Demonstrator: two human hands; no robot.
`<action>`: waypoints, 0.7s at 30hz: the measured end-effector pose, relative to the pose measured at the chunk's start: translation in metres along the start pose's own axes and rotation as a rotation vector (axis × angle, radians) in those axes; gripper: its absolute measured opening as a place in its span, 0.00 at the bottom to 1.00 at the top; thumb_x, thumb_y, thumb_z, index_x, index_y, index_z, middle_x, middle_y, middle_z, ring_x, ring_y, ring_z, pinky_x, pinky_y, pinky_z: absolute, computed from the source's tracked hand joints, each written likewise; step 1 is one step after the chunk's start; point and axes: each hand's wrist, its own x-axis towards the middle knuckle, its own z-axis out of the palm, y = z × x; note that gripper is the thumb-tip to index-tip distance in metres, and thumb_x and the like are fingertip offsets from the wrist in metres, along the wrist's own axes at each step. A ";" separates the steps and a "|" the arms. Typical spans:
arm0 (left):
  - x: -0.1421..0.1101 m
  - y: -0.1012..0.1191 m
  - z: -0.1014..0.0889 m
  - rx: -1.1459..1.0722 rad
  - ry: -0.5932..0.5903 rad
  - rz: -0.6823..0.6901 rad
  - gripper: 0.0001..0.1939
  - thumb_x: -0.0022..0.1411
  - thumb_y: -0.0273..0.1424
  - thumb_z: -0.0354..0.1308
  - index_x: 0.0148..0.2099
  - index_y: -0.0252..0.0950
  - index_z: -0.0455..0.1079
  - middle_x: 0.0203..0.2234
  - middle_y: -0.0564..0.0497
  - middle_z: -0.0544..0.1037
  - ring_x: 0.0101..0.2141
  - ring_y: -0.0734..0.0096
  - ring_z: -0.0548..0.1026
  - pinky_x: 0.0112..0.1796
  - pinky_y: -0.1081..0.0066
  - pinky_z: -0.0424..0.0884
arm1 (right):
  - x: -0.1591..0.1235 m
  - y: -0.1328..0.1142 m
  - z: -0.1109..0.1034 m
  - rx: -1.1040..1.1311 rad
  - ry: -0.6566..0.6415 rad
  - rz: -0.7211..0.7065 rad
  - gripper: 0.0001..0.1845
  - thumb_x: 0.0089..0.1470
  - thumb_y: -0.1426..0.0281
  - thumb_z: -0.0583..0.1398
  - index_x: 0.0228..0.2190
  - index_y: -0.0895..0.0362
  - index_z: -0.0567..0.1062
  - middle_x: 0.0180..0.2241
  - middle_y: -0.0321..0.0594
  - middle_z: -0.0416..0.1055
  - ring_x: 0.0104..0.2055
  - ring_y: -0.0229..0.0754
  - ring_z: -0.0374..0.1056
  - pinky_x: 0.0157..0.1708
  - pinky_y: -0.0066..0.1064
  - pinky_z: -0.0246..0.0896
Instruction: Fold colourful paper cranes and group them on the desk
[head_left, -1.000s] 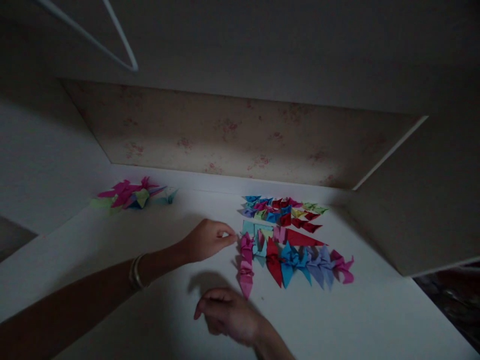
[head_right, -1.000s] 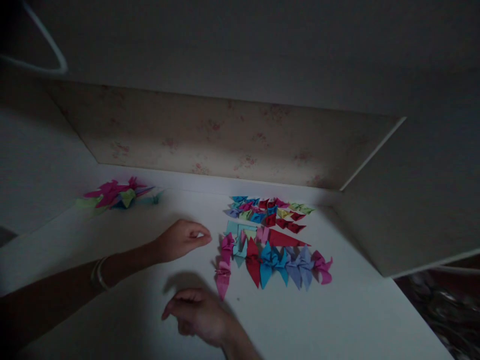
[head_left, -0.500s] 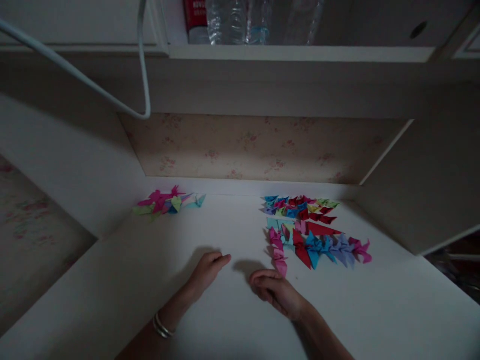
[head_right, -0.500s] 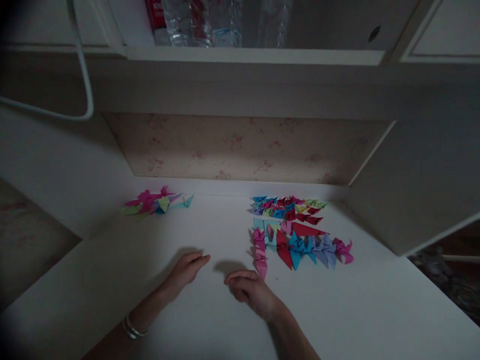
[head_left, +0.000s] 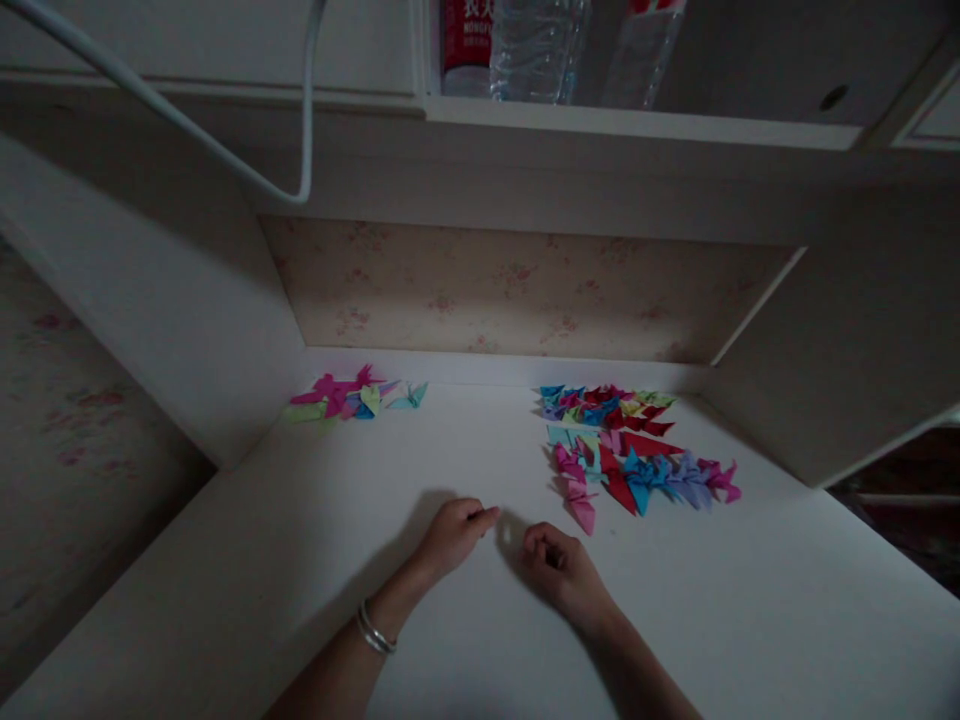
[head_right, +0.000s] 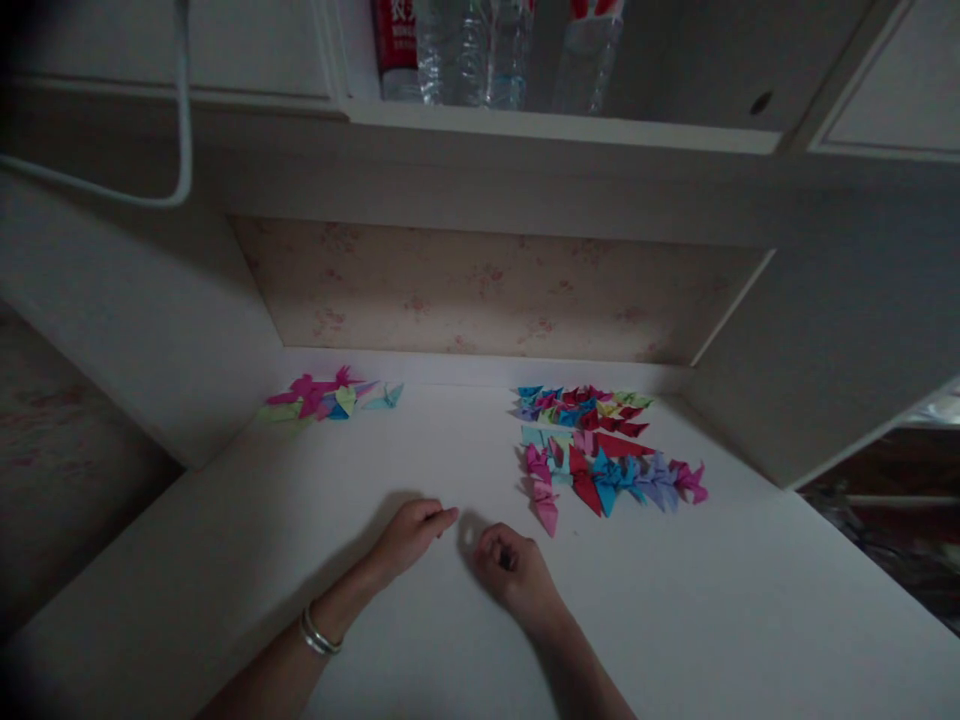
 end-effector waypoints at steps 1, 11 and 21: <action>0.000 0.000 0.000 0.006 0.000 0.010 0.22 0.56 0.46 0.51 0.19 0.36 0.58 0.14 0.59 0.56 0.21 0.76 0.57 0.24 0.73 0.52 | -0.001 -0.002 0.002 -0.055 -0.009 -0.012 0.09 0.53 0.65 0.57 0.26 0.58 0.69 0.17 0.29 0.56 0.20 0.32 0.49 0.21 0.26 0.40; -0.003 -0.001 0.000 0.015 -0.004 0.024 0.21 0.56 0.45 0.51 0.20 0.35 0.60 0.14 0.59 0.57 0.20 0.77 0.57 0.24 0.73 0.52 | -0.004 -0.012 0.003 -0.207 -0.003 -0.056 0.07 0.53 0.68 0.54 0.28 0.58 0.69 0.20 0.30 0.57 0.23 0.34 0.52 0.22 0.26 0.44; -0.001 -0.001 0.002 0.036 0.004 0.026 0.22 0.56 0.46 0.51 0.19 0.35 0.61 0.14 0.58 0.58 0.20 0.76 0.58 0.24 0.73 0.53 | -0.003 -0.005 0.003 -0.207 -0.004 -0.088 0.08 0.54 0.66 0.54 0.28 0.57 0.70 0.18 0.31 0.58 0.22 0.34 0.51 0.22 0.26 0.43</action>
